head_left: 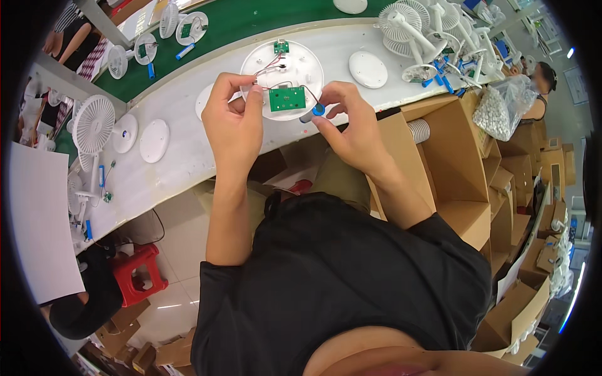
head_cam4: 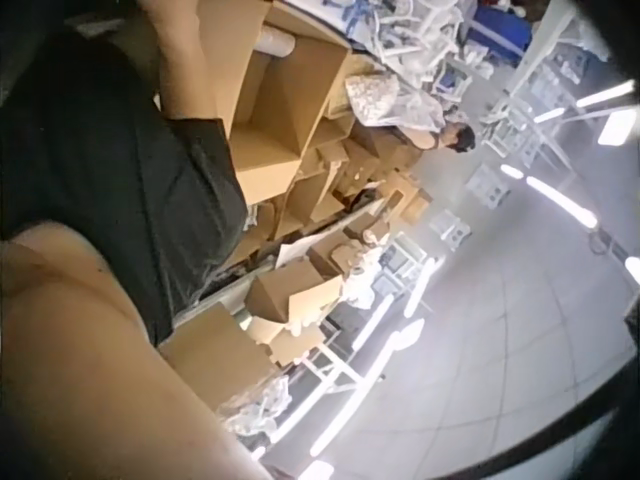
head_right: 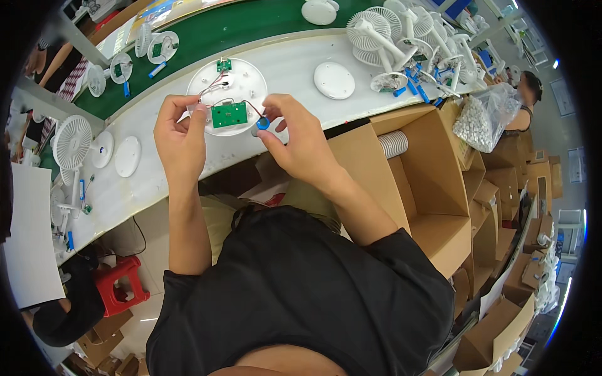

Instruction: Assembling small portable fans by inserting batteries, attaching the base stand, and packing them into boxes.

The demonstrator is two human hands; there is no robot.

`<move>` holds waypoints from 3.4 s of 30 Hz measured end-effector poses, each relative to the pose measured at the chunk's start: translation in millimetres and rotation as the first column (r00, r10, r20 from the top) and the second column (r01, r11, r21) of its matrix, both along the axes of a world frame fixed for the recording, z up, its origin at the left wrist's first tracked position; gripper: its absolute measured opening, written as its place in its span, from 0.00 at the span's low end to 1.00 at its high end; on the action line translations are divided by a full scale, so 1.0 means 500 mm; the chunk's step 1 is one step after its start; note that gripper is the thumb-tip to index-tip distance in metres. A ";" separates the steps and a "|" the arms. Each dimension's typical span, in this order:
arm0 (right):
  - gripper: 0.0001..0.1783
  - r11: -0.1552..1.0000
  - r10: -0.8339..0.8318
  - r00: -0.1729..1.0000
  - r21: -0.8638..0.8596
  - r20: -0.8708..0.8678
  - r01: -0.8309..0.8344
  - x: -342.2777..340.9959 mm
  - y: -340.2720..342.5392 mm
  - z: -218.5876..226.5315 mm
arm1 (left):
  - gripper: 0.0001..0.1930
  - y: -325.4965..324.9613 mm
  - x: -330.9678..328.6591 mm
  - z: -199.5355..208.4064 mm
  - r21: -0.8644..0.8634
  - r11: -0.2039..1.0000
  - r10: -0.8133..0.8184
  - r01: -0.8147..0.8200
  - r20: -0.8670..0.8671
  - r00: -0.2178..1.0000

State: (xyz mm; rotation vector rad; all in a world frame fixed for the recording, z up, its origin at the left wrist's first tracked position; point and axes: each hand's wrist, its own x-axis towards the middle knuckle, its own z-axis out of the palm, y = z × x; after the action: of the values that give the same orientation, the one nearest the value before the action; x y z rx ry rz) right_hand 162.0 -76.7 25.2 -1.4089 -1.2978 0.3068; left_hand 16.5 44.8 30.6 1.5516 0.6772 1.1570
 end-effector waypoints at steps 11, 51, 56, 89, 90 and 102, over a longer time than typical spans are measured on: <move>0.15 0.898 0.330 0.729 -0.039 -0.600 -0.438 0.050 0.004 0.047 | 0.08 -0.027 -0.005 -0.001 0.000 1.000 -0.009 0.009 -0.012 1.000; 0.38 0.741 0.149 0.580 -0.479 0.801 0.471 0.450 0.111 -0.173 | 0.07 -0.015 -0.039 0.005 0.004 0.997 0.077 -0.077 -0.039 0.996; 0.32 0.618 0.086 0.747 -0.623 0.659 0.479 0.424 0.042 -0.048 | 0.08 -0.011 -0.044 0.002 -0.048 0.992 0.117 -0.118 -0.016 0.993; 0.20 0.995 0.078 0.708 0.104 -0.701 -0.005 -0.108 0.032 0.000 | 0.24 -0.119 -0.090 -0.057 -0.075 0.963 0.256 -0.258 -0.038 0.966; 0.21 0.994 0.070 0.727 0.113 -0.683 0.011 -0.112 0.031 -0.002 | 0.25 -0.125 -0.098 -0.056 -0.093 0.967 0.236 -0.239 -0.045 0.971; 0.23 0.976 0.108 0.896 0.219 -0.430 -0.013 -0.137 0.012 -0.040 | 0.28 -0.153 -0.133 -0.040 -0.209 0.975 0.070 -0.068 0.001 0.998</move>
State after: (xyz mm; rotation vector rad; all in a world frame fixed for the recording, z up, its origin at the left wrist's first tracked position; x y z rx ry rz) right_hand 93.5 -70.7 5.4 -1.0422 -0.9666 0.4858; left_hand -50.0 -31.9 10.5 1.3540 0.8260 1.1053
